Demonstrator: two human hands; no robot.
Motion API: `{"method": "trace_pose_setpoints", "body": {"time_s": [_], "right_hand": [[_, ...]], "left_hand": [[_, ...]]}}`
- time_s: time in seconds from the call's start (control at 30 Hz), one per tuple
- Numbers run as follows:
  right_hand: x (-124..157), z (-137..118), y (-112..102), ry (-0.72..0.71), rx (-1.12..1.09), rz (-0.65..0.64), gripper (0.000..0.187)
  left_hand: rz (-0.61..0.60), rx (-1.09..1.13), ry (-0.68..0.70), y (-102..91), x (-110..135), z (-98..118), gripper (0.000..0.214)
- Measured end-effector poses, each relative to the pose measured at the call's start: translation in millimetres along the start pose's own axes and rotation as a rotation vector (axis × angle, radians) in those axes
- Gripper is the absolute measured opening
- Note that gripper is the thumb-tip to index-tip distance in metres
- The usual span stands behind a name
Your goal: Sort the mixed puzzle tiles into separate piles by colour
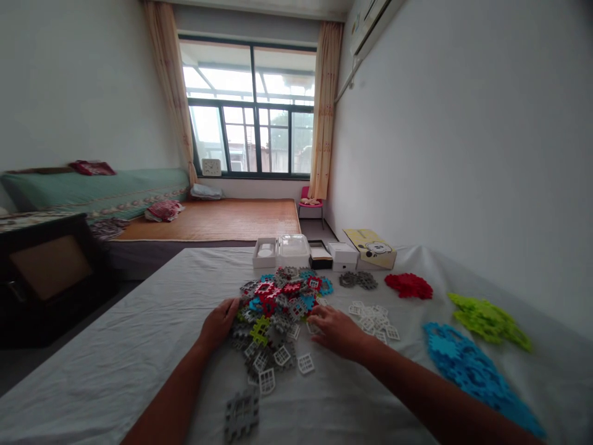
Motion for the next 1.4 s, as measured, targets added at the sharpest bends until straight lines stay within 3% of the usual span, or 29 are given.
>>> {"method": "trace_pose_setpoints", "body": {"time_s": [0.2,0.53,0.6,0.73,0.87,1.03,1.17,1.4], "right_hand": [[-6,13,22,0.044,0.023,0.104,0.02],[-2,13,19,-0.008,0.069,0.174,0.02],[-1,26,12,0.045,0.05,0.214,0.022],[17,76,-18,0.285,0.076,0.346,0.024],[34,109,-32,0.419,0.149,0.358,0.022],[19,89,-14,0.259,0.073,0.356,0.035],[0,78,10,0.233,0.024,0.274,0.045],[-2,68,12,0.149,-0.063,0.173,0.027]], "left_hand": [[0.017,-0.002,0.015,1.3,-2,-5,0.047],[0.002,-0.01,0.008,3.4,-3,-6,0.047],[0.004,-0.008,0.005,3.3,-3,-7,0.047],[0.0,-0.004,0.014,4.1,-3,-7,0.047],[-0.015,-0.001,0.013,5.2,-3,-6,0.048],[-0.018,-0.01,0.007,4.2,-2,-4,0.048],[-0.014,-0.021,0.002,3.5,-2,-3,0.048],[0.023,-0.025,0.021,2.5,-3,-5,0.048]]}}
Point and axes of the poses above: each hand's wrist, its own x-axis away from the middle knuckle, its own y-axis out of the palm, z = x × y, the point moved 9 cm from there along -x, towards the middle knuckle, and after that the axes turned 4 degrees about -x, right-handed, at the moved point
